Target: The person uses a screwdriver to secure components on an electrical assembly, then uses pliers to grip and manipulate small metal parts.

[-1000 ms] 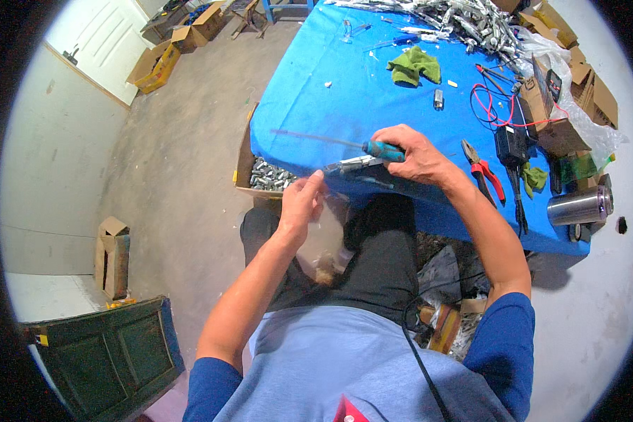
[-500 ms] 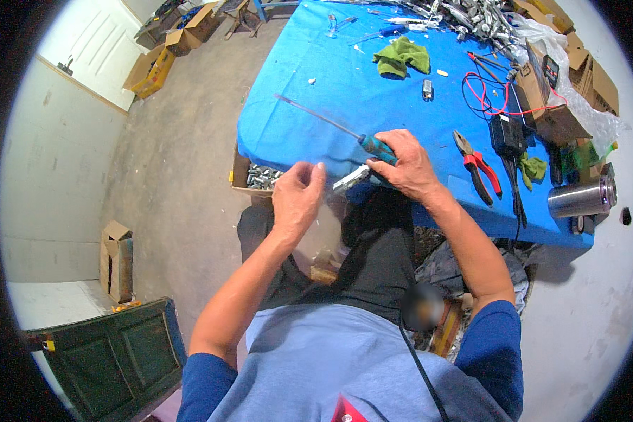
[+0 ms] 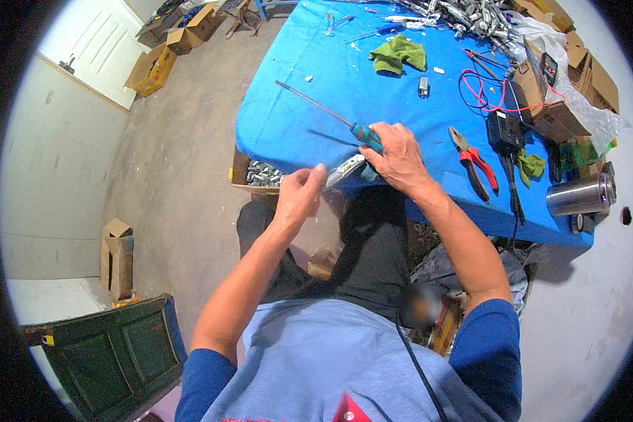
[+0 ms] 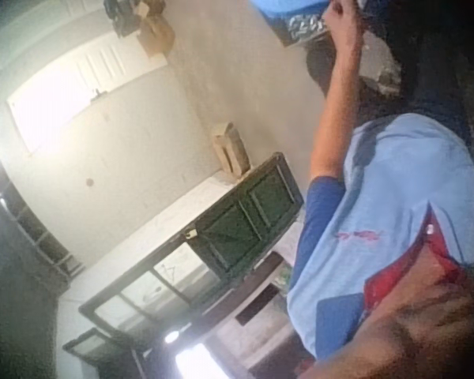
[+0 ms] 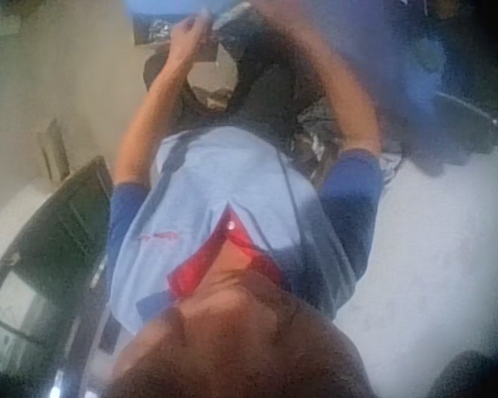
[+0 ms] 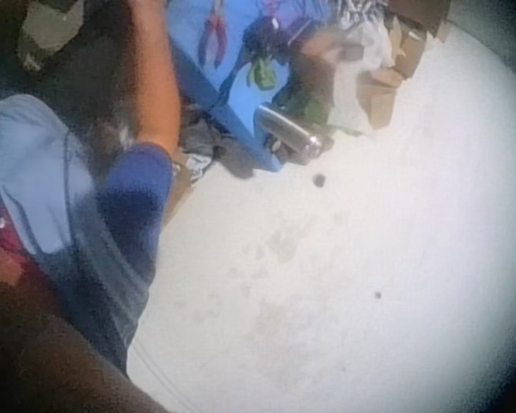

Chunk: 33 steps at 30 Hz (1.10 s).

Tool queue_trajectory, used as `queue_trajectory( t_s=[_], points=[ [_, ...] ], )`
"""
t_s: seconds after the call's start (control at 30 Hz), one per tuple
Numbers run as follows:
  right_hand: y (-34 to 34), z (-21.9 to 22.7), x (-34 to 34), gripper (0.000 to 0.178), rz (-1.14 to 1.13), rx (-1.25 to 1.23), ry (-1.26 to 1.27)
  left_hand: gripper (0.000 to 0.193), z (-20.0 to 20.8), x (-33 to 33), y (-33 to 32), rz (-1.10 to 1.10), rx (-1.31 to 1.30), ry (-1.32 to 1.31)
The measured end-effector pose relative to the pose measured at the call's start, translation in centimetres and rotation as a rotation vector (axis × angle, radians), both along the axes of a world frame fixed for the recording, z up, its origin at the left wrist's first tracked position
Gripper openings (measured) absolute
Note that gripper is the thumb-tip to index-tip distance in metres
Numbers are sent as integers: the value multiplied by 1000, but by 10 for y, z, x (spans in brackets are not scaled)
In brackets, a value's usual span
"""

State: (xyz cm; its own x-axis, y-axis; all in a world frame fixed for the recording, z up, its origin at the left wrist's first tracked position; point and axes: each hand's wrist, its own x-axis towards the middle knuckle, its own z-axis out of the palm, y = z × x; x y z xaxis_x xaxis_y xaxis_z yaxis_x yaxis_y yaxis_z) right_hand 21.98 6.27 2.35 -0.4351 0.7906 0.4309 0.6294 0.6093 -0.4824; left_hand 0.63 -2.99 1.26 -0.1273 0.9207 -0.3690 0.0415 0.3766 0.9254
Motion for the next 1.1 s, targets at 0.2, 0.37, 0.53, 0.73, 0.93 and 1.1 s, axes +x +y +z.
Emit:
queue_trajectory(
  t_s=[0.2, 0.37, 0.53, 0.73, 0.93, 1.1],
  points=[
    [-1, 0, -2, 32, -22, -10, -11, 44, 0, 4, -9, -146, 118, 223],
    [-4, 2, -6, 33, -148, -65, 25, 44, -10, 9, -9, -126, 113, 132],
    [3, 4, 11, 37, -114, -447, 603, 49, 0, 18, -2, -66, -55, -139],
    [-2, 6, 13, 45, -121, -496, 854, 54, 1, 19, 5, -33, -105, -237],
    [-43, 23, 52, 43, -93, -737, 755, 57, -10, 13, 9, -35, -94, -294],
    [-85, 43, 95, 44, -104, -823, 554, 53, -10, 12, 11, -41, -88, -331]
  ],
)
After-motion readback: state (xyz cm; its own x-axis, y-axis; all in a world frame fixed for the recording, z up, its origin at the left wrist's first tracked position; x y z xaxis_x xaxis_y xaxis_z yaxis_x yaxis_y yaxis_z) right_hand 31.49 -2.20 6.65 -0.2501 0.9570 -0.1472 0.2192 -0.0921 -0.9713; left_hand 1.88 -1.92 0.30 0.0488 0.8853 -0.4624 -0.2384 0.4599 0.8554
